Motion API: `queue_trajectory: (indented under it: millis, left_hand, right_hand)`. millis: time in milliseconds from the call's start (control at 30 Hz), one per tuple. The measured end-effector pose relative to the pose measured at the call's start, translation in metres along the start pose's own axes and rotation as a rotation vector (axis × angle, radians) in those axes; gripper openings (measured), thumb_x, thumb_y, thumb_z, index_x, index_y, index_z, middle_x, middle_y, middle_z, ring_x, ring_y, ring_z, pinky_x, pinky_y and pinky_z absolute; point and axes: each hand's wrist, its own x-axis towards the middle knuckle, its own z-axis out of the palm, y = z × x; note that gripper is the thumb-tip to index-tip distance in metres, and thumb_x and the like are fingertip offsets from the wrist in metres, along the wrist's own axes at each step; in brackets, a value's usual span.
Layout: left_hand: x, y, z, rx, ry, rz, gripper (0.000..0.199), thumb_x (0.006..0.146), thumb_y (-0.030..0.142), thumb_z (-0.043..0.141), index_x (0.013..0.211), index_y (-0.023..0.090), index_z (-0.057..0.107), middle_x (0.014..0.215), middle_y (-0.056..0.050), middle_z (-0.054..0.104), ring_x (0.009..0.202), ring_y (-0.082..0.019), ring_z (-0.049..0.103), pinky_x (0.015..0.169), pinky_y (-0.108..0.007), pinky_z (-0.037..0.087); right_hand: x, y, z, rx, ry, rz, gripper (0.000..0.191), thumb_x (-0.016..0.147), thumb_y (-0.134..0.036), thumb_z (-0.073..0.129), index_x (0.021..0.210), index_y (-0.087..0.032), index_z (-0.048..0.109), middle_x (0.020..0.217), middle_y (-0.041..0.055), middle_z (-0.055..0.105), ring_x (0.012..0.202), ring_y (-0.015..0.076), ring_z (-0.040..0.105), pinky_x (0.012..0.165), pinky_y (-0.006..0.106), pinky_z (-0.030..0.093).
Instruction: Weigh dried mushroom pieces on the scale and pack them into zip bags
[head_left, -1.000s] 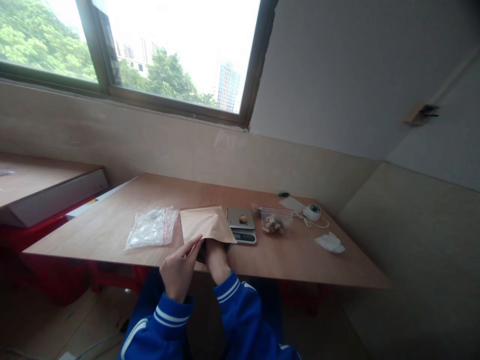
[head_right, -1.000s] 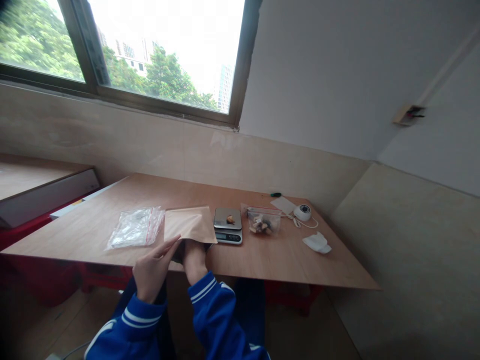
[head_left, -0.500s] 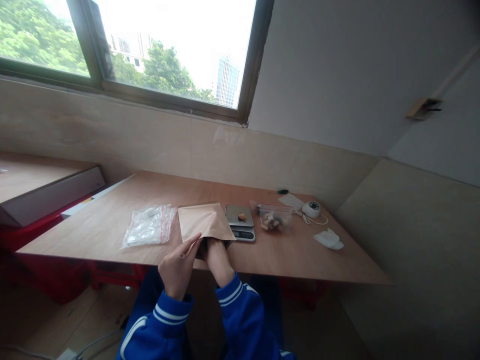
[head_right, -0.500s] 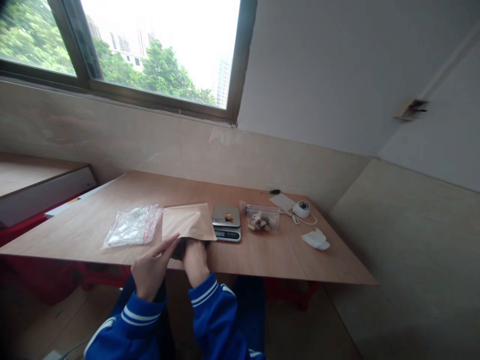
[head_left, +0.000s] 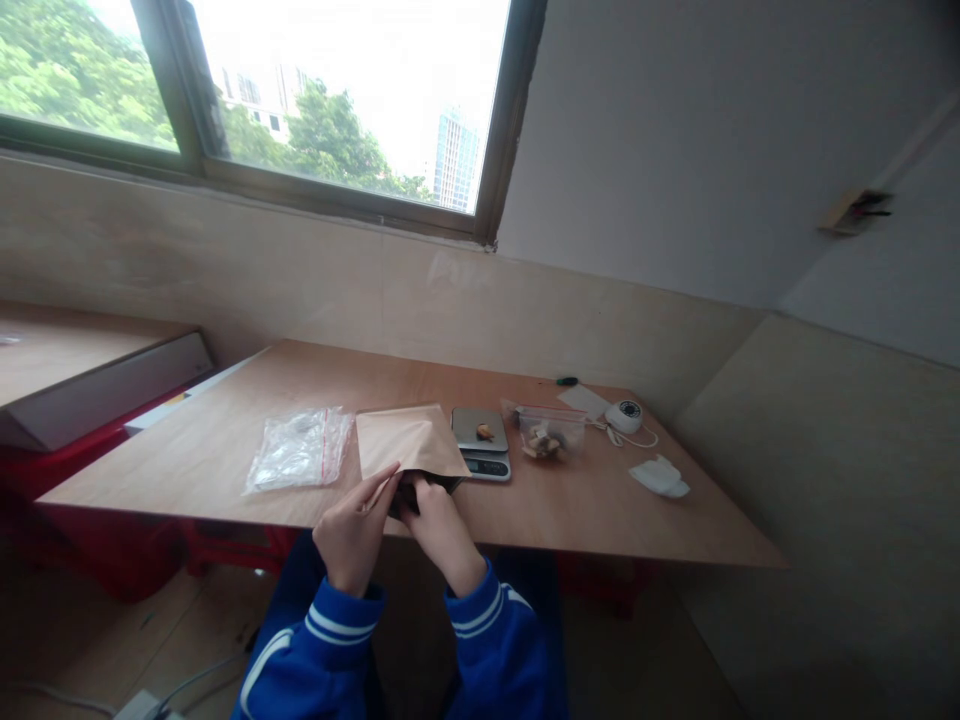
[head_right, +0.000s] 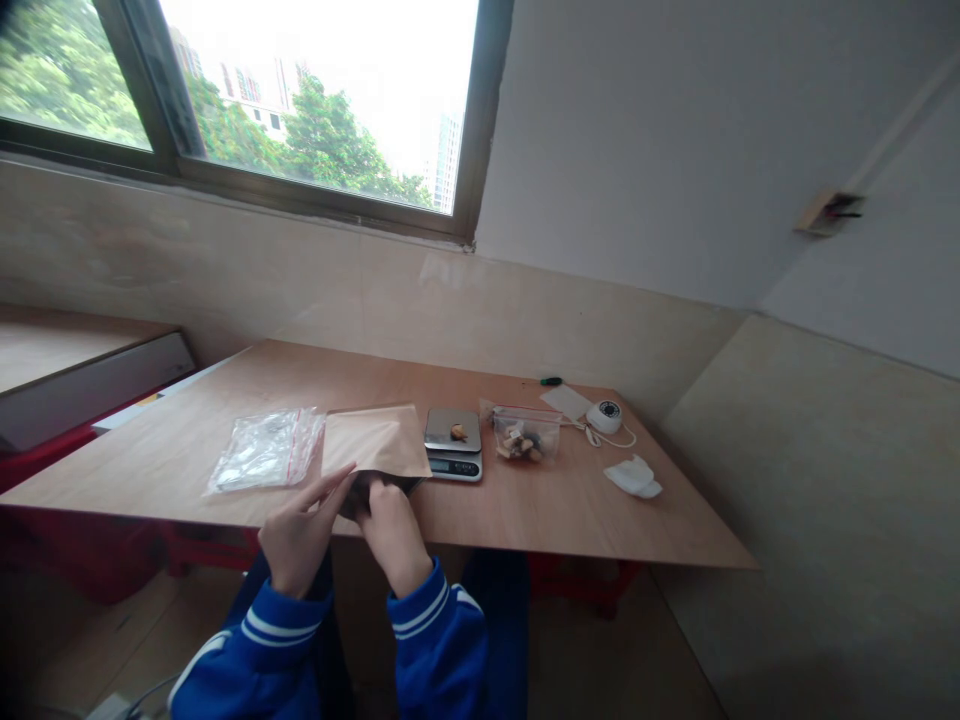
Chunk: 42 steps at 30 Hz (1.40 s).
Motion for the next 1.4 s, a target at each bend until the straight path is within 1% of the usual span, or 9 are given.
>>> queue_trajectory:
  millis: [167, 367, 467, 700, 867, 1067, 1167, 1233, 1400]
  left_hand:
    - [0.002, 0.001, -0.002, 0.026, 0.055, 0.033, 0.02, 0.08, 0.036, 0.065, 0.098, 0.034, 0.074, 0.085, 0.001, 0.077, 0.074, -0.019, 0.069, 0.055, -0.022, 0.04]
    - [0.006, 0.009, -0.006, 0.023, -0.043, -0.05, 0.021, 0.078, 0.038, 0.067, 0.098, 0.033, 0.074, 0.08, 0.001, 0.076, 0.073, -0.02, 0.07, 0.057, -0.022, 0.041]
    - [0.008, 0.009, -0.008, 0.025, -0.057, -0.06, 0.022, 0.078, 0.039, 0.067, 0.098, 0.033, 0.074, 0.081, 0.001, 0.076, 0.074, -0.021, 0.07, 0.057, -0.023, 0.041]
    - [0.01, 0.005, -0.01, 0.051, -0.024, -0.057, 0.024, 0.078, 0.041, 0.066, 0.099, 0.033, 0.074, 0.081, 0.0, 0.076, 0.076, -0.022, 0.069, 0.055, -0.023, 0.04]
    - [0.008, 0.006, -0.011, 0.053, -0.023, -0.051, 0.023, 0.08, 0.042, 0.065, 0.099, 0.033, 0.074, 0.081, -0.001, 0.076, 0.075, -0.021, 0.069, 0.056, -0.023, 0.04]
    - [0.012, 0.002, -0.008, 0.058, 0.02, -0.06, 0.022, 0.079, 0.04, 0.067, 0.098, 0.033, 0.074, 0.081, 0.001, 0.076, 0.074, -0.019, 0.069, 0.055, -0.022, 0.039]
    - [0.014, -0.003, -0.009, 0.051, -0.006, -0.065, 0.023, 0.079, 0.042, 0.066, 0.098, 0.034, 0.074, 0.073, 0.002, 0.074, 0.069, -0.018, 0.068, 0.055, -0.021, 0.039]
    - [0.015, -0.006, -0.01, 0.043, -0.024, -0.058, 0.023, 0.079, 0.042, 0.066, 0.099, 0.034, 0.073, 0.067, 0.002, 0.072, 0.066, -0.017, 0.067, 0.054, -0.021, 0.039]
    - [0.015, -0.012, -0.015, 0.026, -0.042, -0.046, 0.022, 0.078, 0.042, 0.067, 0.098, 0.035, 0.073, 0.066, 0.004, 0.071, 0.064, -0.016, 0.066, 0.054, -0.021, 0.038]
  right_hand:
    - [-0.017, -0.012, -0.016, -0.005, 0.037, -0.047, 0.024, 0.088, -0.013, 0.05, 0.11, -0.019, 0.057, 0.105, 0.0098, 0.065, 0.1, 0.0242, 0.063, 0.086, 0.037, 0.051]
    - [-0.025, -0.013, -0.026, -0.031, 0.066, -0.013, 0.024, 0.086, -0.011, 0.05, 0.109, -0.018, 0.057, 0.105, 0.0103, 0.065, 0.1, 0.0255, 0.062, 0.086, 0.041, 0.051]
    - [-0.026, -0.013, -0.03, -0.006, 0.078, -0.01, 0.025, 0.085, -0.013, 0.053, 0.109, -0.018, 0.057, 0.104, 0.0097, 0.065, 0.098, 0.0252, 0.063, 0.086, 0.04, 0.051]
    - [-0.03, -0.009, -0.049, 0.214, 0.057, -0.025, 0.023, 0.085, -0.021, 0.055, 0.108, -0.022, 0.059, 0.103, 0.0038, 0.068, 0.097, 0.0195, 0.065, 0.087, 0.031, 0.051]
    - [-0.037, 0.005, -0.063, 0.447, 0.057, 0.014, 0.025, 0.084, -0.029, 0.059, 0.108, -0.021, 0.06, 0.109, 0.005, 0.067, 0.105, 0.0202, 0.063, 0.093, 0.032, 0.049]
    - [-0.046, 0.027, -0.089, 0.623, 0.234, 0.095, 0.037, 0.077, -0.04, 0.067, 0.107, -0.019, 0.061, 0.108, 0.0075, 0.069, 0.104, 0.0225, 0.063, 0.093, 0.035, 0.049]
    - [-0.033, 0.049, -0.101, 0.595, 0.357, 0.126, 0.042, 0.074, -0.043, 0.069, 0.106, -0.017, 0.062, 0.11, 0.0089, 0.069, 0.106, 0.0241, 0.063, 0.095, 0.037, 0.048]
    - [-0.016, 0.067, -0.105, 0.558, 0.394, 0.131, 0.045, 0.073, -0.045, 0.069, 0.106, -0.016, 0.062, 0.111, 0.0102, 0.068, 0.106, 0.025, 0.062, 0.096, 0.039, 0.047]
    - [0.037, 0.101, -0.102, 0.429, 0.288, 0.19, 0.042, 0.07, -0.044, 0.069, 0.1, -0.013, 0.066, 0.106, 0.0125, 0.07, 0.1, 0.0247, 0.065, 0.091, 0.039, 0.049]
